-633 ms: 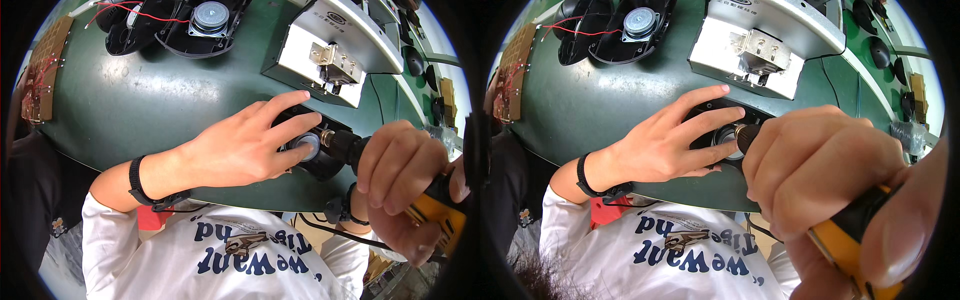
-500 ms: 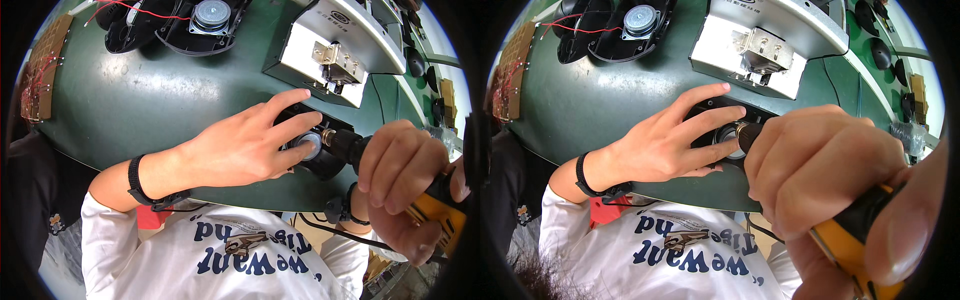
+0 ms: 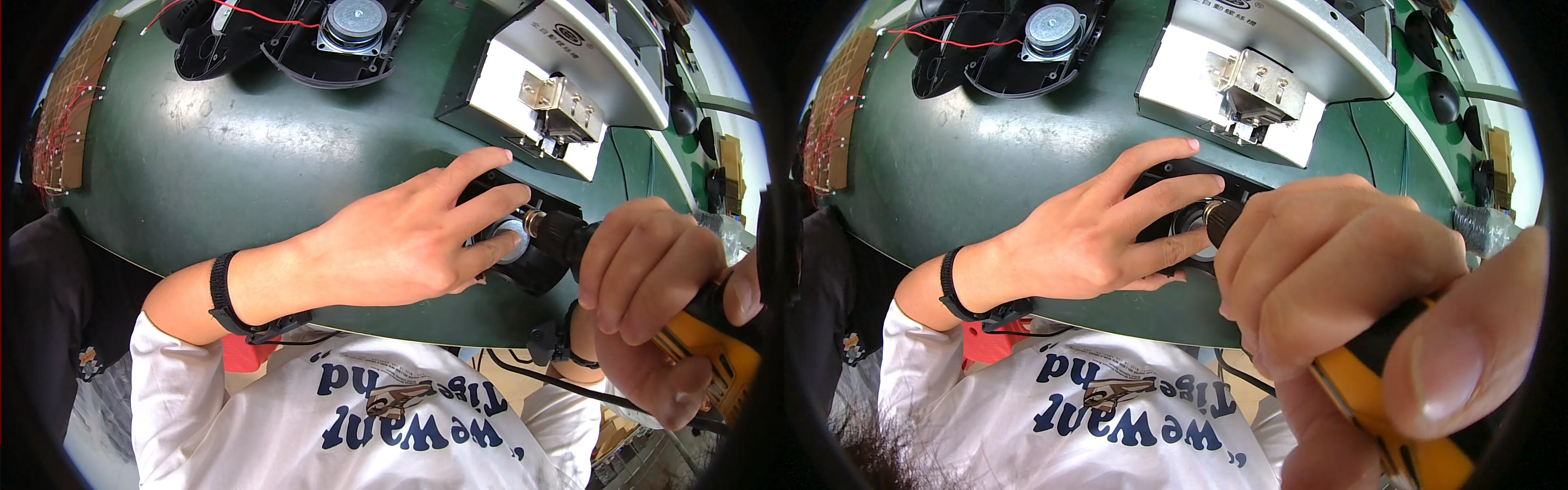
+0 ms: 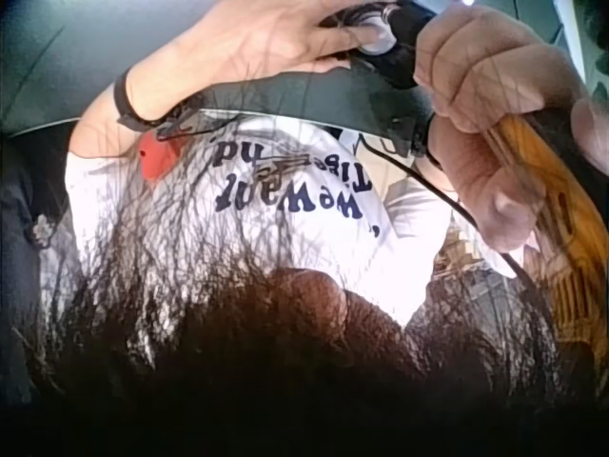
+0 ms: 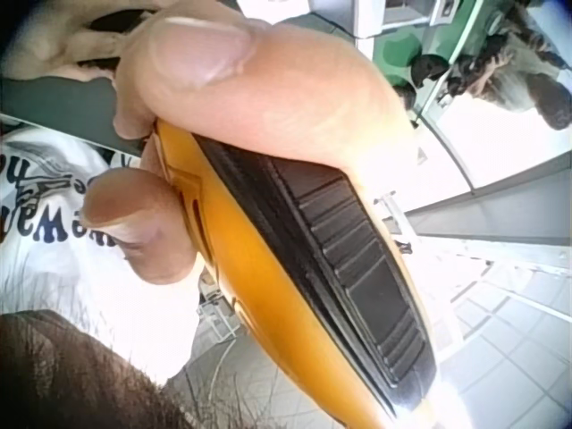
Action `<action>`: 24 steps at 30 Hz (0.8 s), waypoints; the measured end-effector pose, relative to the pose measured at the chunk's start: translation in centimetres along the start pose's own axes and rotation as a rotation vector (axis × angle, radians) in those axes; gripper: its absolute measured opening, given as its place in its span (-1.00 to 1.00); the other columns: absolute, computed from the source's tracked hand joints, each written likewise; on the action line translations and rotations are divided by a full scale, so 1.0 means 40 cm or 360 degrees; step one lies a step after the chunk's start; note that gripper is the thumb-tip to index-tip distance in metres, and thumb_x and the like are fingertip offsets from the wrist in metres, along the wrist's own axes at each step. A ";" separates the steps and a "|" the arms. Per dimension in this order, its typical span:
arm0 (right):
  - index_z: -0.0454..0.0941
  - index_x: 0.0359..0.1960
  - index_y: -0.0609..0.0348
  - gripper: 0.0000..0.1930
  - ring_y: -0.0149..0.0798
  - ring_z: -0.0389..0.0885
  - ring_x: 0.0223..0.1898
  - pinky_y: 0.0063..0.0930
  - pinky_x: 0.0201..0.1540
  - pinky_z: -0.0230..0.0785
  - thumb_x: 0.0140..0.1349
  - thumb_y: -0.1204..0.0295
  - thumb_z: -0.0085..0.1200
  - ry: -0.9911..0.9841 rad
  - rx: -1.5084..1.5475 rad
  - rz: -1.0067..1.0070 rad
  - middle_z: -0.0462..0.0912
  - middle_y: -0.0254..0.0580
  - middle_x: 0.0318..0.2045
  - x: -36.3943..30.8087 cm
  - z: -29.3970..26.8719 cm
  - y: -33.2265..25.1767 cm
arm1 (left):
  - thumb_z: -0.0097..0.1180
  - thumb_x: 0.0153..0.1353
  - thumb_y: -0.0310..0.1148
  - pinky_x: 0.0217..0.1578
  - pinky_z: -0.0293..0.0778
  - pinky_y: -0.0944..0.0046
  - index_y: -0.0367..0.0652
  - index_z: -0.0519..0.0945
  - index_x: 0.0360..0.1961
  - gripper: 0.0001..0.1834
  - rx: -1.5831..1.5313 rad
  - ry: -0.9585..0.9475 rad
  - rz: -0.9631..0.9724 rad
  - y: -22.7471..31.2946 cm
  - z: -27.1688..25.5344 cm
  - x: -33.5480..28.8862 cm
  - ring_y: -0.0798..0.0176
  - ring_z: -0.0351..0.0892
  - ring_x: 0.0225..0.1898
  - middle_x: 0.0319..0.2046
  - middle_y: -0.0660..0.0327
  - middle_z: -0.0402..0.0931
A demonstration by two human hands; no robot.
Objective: Assembling plastic speaker housings using an electric screwdriver.
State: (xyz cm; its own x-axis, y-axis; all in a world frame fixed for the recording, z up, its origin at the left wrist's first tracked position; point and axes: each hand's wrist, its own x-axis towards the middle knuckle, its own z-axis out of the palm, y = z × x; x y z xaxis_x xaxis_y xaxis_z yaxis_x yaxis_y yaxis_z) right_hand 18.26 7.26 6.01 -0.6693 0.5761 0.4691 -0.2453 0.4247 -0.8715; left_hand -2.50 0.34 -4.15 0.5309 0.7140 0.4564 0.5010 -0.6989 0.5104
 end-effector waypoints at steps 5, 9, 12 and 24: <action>0.25 0.15 -0.11 -0.51 -0.47 0.51 -0.62 -0.57 -0.55 0.41 0.34 0.14 0.25 -0.0025 -0.0023 -0.0059 0.54 -0.42 -0.54 0.000 0.004 0.012 | 0.51 -0.13 -0.26 0.10 0.63 0.00 -0.16 0.72 -0.13 -0.52 0.0026 -0.0007 0.0013 0.001 0.000 -0.001 -0.30 0.38 0.30 0.23 0.01 0.45; 0.24 0.14 -0.11 -0.51 -0.46 0.50 -0.65 -0.56 -0.56 0.41 0.34 0.14 0.25 -0.0055 -0.0044 -0.0062 0.53 -0.43 -0.54 0.009 0.011 0.010 | 0.51 -0.13 -0.27 0.11 0.62 -0.01 -0.18 0.72 -0.13 -0.52 -0.0003 -0.0014 -0.0008 0.005 0.000 0.000 -0.29 0.40 0.28 0.22 0.00 0.45; 0.23 0.12 -0.10 -0.51 -0.46 0.49 -0.66 -0.55 -0.57 0.41 0.34 0.15 0.26 -0.0065 -0.0043 -0.0041 0.52 -0.42 -0.54 0.016 0.021 0.009 | 0.52 -0.14 -0.28 0.10 0.62 -0.01 -0.20 0.72 -0.14 -0.53 -0.0017 0.0020 -0.0001 0.006 0.003 -0.002 -0.27 0.40 0.26 0.21 0.00 0.44; 0.23 0.02 -0.05 -0.58 -0.45 0.48 -0.68 -0.53 -0.58 0.40 0.37 0.18 0.23 -0.0302 0.0090 -0.0051 0.51 -0.41 -0.54 0.032 0.012 0.022 | 0.50 -0.11 -0.34 0.08 0.62 0.01 -0.25 0.72 -0.06 -0.49 -0.0095 0.0004 0.0004 0.012 0.005 -0.001 -0.24 0.39 0.24 0.19 0.02 0.41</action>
State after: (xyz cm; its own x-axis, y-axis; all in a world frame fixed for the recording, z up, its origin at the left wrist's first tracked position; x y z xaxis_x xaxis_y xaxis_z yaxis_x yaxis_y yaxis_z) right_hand 16.85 8.02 5.76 -0.7795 0.4185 0.4660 -0.3040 0.3978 -0.8656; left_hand -2.12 -0.04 -4.07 0.5305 0.7124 0.4594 0.4578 -0.6969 0.5520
